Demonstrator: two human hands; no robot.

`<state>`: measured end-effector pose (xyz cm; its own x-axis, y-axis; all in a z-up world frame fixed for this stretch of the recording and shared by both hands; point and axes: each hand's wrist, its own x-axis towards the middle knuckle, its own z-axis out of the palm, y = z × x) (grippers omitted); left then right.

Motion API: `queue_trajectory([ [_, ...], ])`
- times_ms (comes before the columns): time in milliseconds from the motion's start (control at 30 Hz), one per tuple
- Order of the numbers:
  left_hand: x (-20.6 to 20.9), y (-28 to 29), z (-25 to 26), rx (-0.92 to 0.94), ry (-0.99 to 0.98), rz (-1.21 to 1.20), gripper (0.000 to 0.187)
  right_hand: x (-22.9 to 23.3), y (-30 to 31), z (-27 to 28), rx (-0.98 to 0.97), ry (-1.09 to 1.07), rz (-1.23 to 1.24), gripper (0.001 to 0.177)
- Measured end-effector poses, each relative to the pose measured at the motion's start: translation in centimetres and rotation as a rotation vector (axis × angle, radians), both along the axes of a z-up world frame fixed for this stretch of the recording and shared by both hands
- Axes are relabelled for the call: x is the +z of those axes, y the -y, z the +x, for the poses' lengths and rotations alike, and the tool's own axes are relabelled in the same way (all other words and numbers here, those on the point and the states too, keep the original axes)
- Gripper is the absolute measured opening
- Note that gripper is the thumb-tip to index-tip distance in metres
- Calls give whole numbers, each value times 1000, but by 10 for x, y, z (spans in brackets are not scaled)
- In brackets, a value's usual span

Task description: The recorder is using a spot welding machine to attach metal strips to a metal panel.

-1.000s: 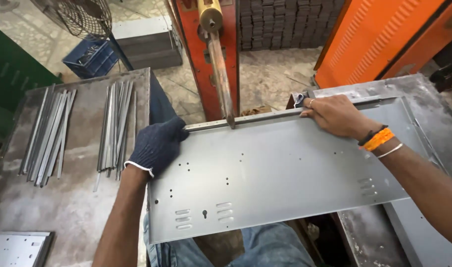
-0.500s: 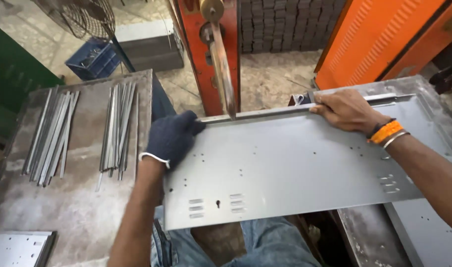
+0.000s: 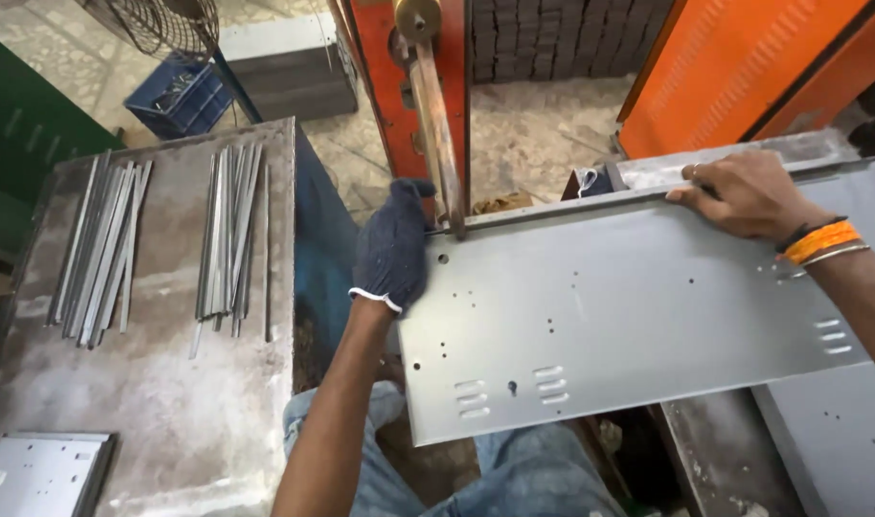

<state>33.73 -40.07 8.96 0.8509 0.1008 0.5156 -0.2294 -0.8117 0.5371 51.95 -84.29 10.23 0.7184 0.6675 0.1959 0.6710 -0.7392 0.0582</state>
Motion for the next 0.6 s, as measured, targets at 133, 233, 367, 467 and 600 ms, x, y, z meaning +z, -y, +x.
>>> queue_trajectory([
  [133, 10, 0, 4, -82, 25, -38, 28, -7, 6, 7, -177, -31, -181, 57],
  [233, 21, -6, -2, -93, -47, -25, 28, -4, 1, -4, -122, 5, -86, 58],
  [367, 82, -14, -28, -37, -435, -256, 38, -1, -20, -22, -92, 17, 3, 63],
  [467, 94, -51, -46, 70, -556, -104, 45, 32, -91, -42, 32, -80, 64, 55],
  [600, 77, -124, -78, 67, -455, -48, 44, 43, -128, -46, 130, -192, 89, 47],
])
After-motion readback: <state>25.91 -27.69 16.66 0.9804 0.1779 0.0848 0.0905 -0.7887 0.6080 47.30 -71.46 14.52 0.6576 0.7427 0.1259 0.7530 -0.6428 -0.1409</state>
